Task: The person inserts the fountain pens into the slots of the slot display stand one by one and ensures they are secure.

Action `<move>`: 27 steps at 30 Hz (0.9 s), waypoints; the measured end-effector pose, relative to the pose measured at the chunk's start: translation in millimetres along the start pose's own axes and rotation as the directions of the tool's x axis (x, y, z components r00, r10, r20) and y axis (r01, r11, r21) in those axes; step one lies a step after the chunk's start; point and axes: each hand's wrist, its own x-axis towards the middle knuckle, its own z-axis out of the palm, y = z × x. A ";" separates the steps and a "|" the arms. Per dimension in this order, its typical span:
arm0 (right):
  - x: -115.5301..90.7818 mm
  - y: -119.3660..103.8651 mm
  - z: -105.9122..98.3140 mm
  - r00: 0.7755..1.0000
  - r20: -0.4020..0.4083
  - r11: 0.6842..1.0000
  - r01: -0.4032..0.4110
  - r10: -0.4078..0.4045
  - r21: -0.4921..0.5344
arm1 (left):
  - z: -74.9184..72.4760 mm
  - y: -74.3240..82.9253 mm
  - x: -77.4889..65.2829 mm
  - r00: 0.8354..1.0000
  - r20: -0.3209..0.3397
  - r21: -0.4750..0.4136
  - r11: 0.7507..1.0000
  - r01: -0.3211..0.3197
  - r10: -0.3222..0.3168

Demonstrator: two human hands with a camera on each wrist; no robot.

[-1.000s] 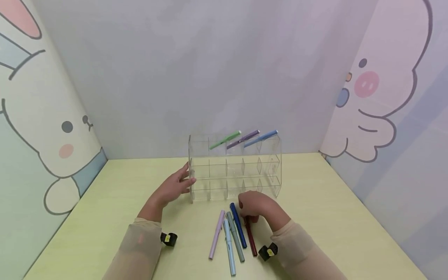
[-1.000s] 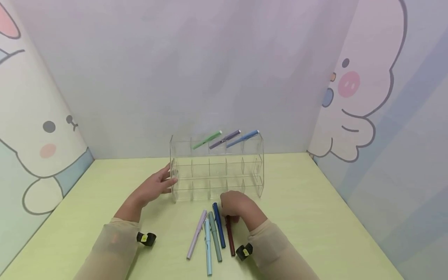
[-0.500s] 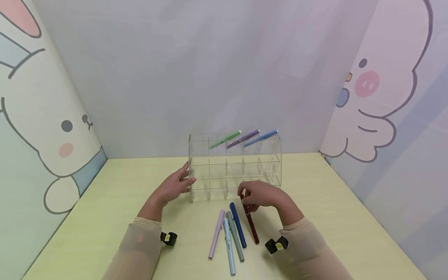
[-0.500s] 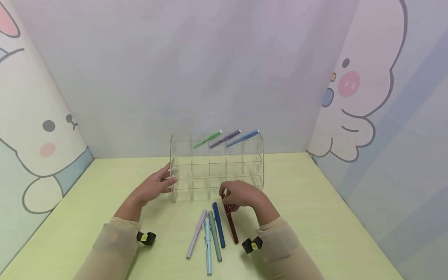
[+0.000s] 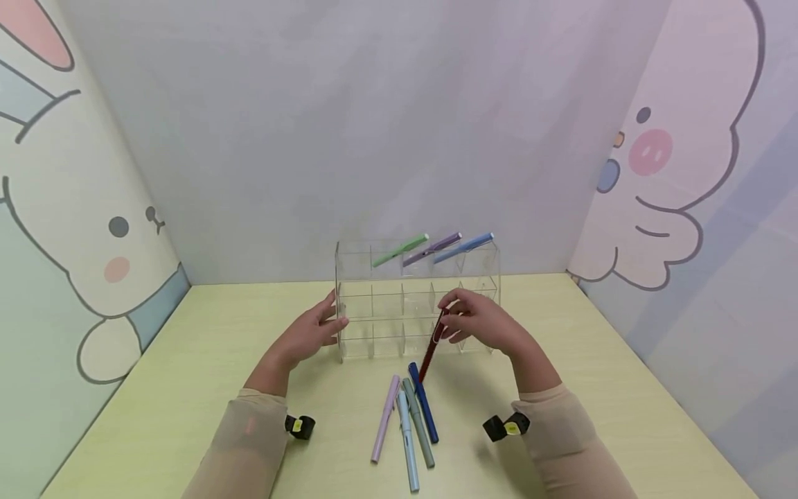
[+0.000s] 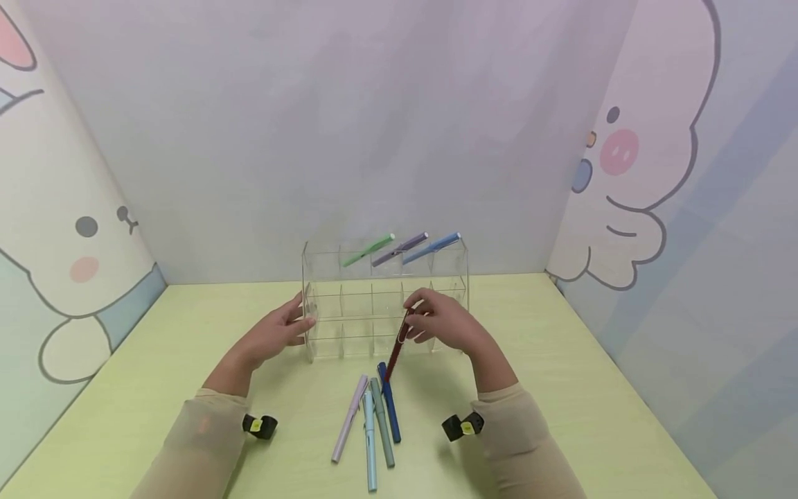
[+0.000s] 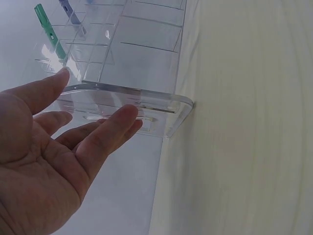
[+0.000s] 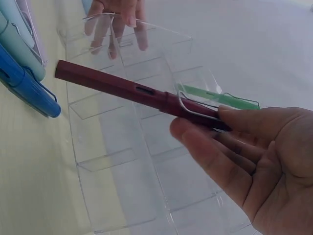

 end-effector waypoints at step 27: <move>8.4 5.3 4.1 0.818 -0.542 0.844 0.419 -0.192 0.334 | 0.0 -2.1 1.1 1.000 -0.006 -0.010 1.000 0.002 -0.002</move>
